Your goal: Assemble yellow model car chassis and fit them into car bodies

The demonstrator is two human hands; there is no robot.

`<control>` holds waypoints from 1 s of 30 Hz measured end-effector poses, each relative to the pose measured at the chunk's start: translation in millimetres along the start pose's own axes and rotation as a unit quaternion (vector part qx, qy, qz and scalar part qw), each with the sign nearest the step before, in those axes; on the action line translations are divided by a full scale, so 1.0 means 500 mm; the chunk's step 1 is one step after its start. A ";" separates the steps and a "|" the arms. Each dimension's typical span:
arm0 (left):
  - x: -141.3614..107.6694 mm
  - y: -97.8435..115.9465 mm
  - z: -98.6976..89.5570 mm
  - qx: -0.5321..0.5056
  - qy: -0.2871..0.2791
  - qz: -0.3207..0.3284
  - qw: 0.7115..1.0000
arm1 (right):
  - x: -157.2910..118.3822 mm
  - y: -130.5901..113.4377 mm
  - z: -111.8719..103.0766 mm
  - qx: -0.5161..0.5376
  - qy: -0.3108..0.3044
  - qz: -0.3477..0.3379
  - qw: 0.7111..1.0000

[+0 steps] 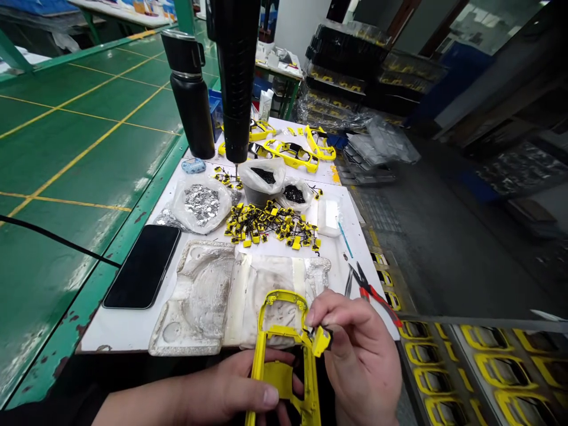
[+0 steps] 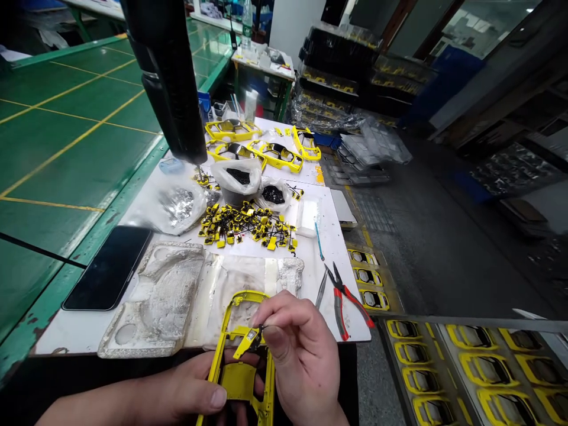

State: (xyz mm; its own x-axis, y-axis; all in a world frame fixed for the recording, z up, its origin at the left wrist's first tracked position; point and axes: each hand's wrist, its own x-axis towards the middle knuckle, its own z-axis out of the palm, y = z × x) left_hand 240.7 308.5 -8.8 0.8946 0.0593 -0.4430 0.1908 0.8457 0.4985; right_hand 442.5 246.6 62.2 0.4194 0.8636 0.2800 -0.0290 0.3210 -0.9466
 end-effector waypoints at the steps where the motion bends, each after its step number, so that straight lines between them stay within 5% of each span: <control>1: 0.000 0.001 0.001 0.002 0.000 -0.001 1.000 | 0.000 -0.001 0.000 0.000 0.001 -0.001 1.000; 22: 0.010 -0.011 -0.005 -0.025 0.000 0.000 1.000 | -0.011 0.016 -0.022 -0.054 0.043 0.159 0.985; 30: 0.006 -0.007 -0.002 -0.016 0.000 0.002 1.000 | 0.009 0.009 -0.007 0.023 0.065 0.209 0.976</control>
State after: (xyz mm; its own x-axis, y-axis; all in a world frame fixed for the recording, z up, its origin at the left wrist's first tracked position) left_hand 242.4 306.1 -12.5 0.8953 0.0617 -0.4411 0.1753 0.8616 0.4764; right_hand 447.5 250.6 58.7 0.4733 0.8673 -0.1541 -0.2618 -0.0285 -0.9647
